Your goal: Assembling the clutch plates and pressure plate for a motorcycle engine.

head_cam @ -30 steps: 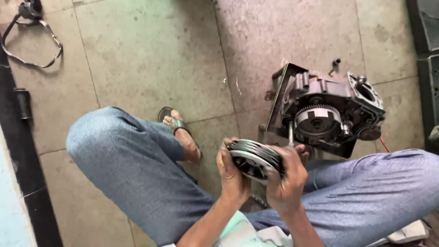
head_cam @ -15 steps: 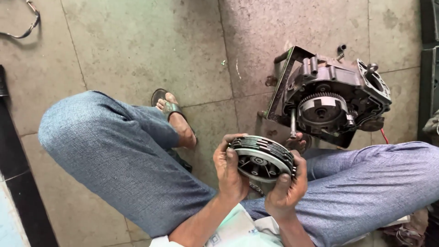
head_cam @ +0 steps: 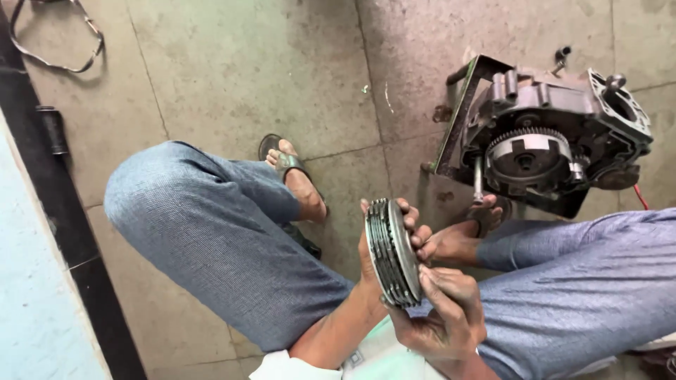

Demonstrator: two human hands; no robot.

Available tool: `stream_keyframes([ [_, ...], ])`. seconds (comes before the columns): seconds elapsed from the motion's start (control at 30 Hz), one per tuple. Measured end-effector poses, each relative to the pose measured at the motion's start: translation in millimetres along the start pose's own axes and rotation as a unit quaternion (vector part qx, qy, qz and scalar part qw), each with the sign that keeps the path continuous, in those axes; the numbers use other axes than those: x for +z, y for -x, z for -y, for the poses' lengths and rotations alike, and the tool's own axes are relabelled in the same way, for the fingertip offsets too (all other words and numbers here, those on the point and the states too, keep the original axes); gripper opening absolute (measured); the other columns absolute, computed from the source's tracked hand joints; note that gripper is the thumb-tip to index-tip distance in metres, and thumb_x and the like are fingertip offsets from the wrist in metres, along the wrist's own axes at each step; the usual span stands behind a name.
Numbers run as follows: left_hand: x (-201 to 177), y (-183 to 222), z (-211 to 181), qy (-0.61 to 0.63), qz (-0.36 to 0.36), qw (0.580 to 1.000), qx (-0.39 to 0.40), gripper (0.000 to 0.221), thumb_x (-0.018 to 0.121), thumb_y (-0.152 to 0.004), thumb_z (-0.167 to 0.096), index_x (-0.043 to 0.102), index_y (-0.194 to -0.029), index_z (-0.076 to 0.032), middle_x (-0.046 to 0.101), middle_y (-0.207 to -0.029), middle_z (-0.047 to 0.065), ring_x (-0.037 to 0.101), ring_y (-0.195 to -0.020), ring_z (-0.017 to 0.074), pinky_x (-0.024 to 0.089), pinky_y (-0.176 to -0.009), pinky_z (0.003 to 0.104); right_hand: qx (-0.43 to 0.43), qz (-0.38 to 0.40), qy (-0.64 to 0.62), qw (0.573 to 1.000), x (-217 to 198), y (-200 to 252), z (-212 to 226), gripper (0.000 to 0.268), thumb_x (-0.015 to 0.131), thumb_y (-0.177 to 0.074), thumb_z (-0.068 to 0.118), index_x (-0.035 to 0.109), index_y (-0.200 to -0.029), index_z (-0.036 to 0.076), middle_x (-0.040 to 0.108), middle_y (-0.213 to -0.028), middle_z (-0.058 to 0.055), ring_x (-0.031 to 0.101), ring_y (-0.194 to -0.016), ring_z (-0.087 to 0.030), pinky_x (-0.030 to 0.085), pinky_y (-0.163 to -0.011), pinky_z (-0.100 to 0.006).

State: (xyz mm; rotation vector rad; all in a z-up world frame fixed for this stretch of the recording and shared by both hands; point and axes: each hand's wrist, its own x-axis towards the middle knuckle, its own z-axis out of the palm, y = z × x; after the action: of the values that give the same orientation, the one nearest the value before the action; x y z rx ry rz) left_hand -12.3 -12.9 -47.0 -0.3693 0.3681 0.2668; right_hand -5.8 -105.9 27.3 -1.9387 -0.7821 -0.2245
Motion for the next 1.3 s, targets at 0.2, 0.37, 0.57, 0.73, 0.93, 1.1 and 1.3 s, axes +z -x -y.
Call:
stream_keyframes([
  [0.2, 13, 1, 1, -0.029, 0.023, 0.999, -0.004, 0.062, 0.051, -0.103, -0.065, 0.058, -0.118, -0.006, 0.057, -0.095, 0.007, 0.058, -0.08, 0.0215, 0.052, -0.068, 0.036, -0.036, -0.002, -0.045, 0.998, -4, -5, -13, 0.054, 0.092, -0.082, 0.027, 0.062, -0.117, -0.001, 0.066, -0.107, -0.013, 0.071, -0.095, -0.024, 0.061, -0.083, -0.034],
  [0.37, 19, 2, 1, -0.063, -0.002, 0.997, 0.05, 0.055, 0.054, -0.105, -0.058, 0.059, -0.123, -0.006, 0.063, -0.1, 0.01, 0.066, -0.086, 0.0236, 0.059, -0.071, 0.038, -0.009, 0.033, -0.109, 0.993, -16, -10, -27, 0.041, 0.072, -0.094, 0.03, 0.069, -0.118, -0.003, 0.07, -0.107, -0.018, 0.071, -0.095, -0.027, 0.059, -0.087, -0.037],
  [0.57, -6, 7, 5, -0.013, 0.031, 0.999, 0.003, 0.054, 0.057, -0.118, -0.056, 0.06, -0.138, -0.007, 0.067, -0.108, 0.015, 0.069, -0.094, 0.0298, 0.06, -0.083, 0.045, 0.042, 0.042, -0.272, 0.961, -29, -36, -30, 0.044, 0.087, -0.09, 0.025, 0.069, -0.124, 0.003, 0.061, -0.114, -0.012, 0.065, -0.095, -0.022, 0.058, -0.082, -0.034],
  [0.73, 58, 5, 10, -0.086, -0.108, 0.988, -0.069, 0.058, 0.053, -0.085, -0.065, 0.061, -0.116, -0.017, 0.073, -0.109, 0.017, 0.076, -0.1, 0.0313, 0.062, -0.088, 0.048, -0.034, 0.153, -0.178, 0.971, -45, -61, -34, 0.038, 0.09, -0.075, 0.025, 0.077, -0.106, 0.008, 0.061, -0.109, -0.008, 0.065, -0.095, -0.021, 0.055, -0.078, -0.03],
  [0.93, 13, 3, 9, -0.074, -0.031, 0.995, -0.053, 0.061, 0.054, -0.108, -0.063, 0.063, -0.127, -0.006, 0.07, -0.111, 0.017, 0.072, -0.1, 0.0283, 0.062, -0.089, 0.043, -0.083, 0.145, -0.212, 0.963, -42, -66, -43, 0.034, 0.092, -0.069, 0.015, 0.078, -0.098, 0.005, 0.065, -0.096, -0.006, 0.067, -0.087, -0.017, 0.057, -0.072, -0.028],
  [1.1, 38, 2, 8, -0.085, -0.076, 0.991, -0.07, 0.053, 0.051, -0.098, -0.058, 0.062, -0.118, -0.011, 0.076, -0.112, 0.017, 0.074, -0.094, 0.0235, 0.062, -0.085, 0.039, -0.091, 0.105, -0.23, 0.963, -43, -59, -47, 0.032, 0.092, -0.068, 0.013, 0.077, -0.092, -0.001, 0.066, -0.091, -0.006, 0.066, -0.083, -0.02, 0.057, -0.066, -0.028],
  [1.3, 28, 5, 12, -0.168, 0.019, 0.986, 0.016, 0.048, 0.056, -0.109, -0.046, 0.061, -0.123, -0.001, 0.072, -0.108, 0.016, 0.073, -0.099, 0.0245, 0.061, -0.091, 0.041, 0.0, 0.089, -0.278, 0.956, -50, -68, -34, 0.035, 0.093, -0.074, 0.026, 0.077, -0.096, 0.004, 0.064, -0.096, -0.004, 0.068, -0.079, -0.011, 0.057, -0.069, -0.025],
])
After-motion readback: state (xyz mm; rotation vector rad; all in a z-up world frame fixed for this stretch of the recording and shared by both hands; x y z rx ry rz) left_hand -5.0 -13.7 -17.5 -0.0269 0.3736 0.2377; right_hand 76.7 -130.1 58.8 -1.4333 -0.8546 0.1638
